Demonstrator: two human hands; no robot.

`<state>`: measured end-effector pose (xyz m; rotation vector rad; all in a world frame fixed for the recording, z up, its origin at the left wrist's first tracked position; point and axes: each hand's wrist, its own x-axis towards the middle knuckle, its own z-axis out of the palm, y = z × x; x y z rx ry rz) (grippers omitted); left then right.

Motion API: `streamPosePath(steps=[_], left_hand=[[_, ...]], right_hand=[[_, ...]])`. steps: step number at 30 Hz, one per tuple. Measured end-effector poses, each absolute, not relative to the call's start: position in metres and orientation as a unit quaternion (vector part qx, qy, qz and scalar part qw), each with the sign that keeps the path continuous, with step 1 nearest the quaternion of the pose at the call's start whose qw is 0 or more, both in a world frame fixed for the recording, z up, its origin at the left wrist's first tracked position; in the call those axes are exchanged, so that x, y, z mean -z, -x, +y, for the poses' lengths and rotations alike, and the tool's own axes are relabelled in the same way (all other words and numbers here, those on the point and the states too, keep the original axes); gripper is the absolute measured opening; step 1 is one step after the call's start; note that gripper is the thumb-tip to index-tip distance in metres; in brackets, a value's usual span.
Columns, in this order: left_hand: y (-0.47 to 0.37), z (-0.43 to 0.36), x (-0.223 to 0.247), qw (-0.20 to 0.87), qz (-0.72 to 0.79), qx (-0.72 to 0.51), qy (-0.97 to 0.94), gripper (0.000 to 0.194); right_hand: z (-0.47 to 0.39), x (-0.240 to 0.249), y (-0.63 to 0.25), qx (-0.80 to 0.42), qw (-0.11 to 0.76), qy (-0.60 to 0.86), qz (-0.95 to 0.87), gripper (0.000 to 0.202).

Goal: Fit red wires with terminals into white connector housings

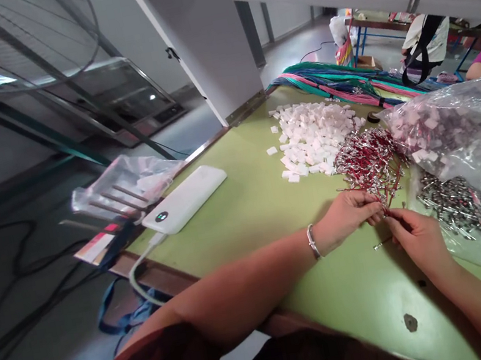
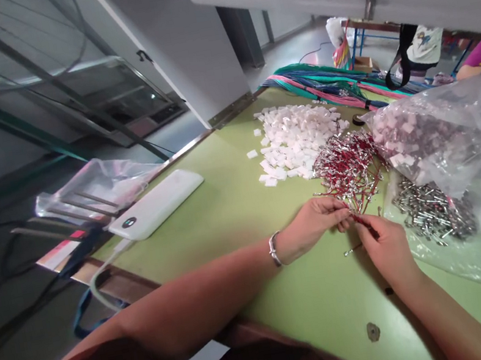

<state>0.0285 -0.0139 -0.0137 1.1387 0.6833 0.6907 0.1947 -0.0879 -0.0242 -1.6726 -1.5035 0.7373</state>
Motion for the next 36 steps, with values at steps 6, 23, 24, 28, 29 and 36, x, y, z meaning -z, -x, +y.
streamPosePath(steps=[6, 23, 24, 28, 29, 36], left_hand=[[-0.03, -0.013, 0.015, 0.723, 0.328, -0.333, -0.509, 0.015], [-0.032, -0.018, 0.003, 0.758, 0.276, -0.362, -0.468, 0.023], [-0.032, -0.019, 0.003, 0.764, 0.275, -0.357, -0.461, 0.022], [-0.032, -0.023, 0.003, 0.775, 0.271, -0.35, -0.451, 0.014], [-0.032, -0.024, 0.004, 0.775, 0.27, -0.35, -0.452, 0.013], [-0.038, -0.025, 0.018, 0.789, 0.269, -0.336, -0.44, 0.027]], right_hand=[[-0.087, 0.014, -0.191, -0.398, 0.41, 0.644, -0.51, 0.034], [-0.089, 0.005, -0.194, -0.403, 0.443, 0.646, -0.472, 0.036], [-0.09, 0.004, -0.193, -0.376, 0.435, 0.658, -0.486, 0.033], [-0.091, 0.001, -0.19, -0.315, 0.425, 0.667, -0.524, 0.028], [-0.091, 0.001, -0.19, -0.315, 0.423, 0.665, -0.529, 0.028], [-0.093, 0.006, -0.187, -0.363, 0.386, 0.666, -0.525, 0.035]])
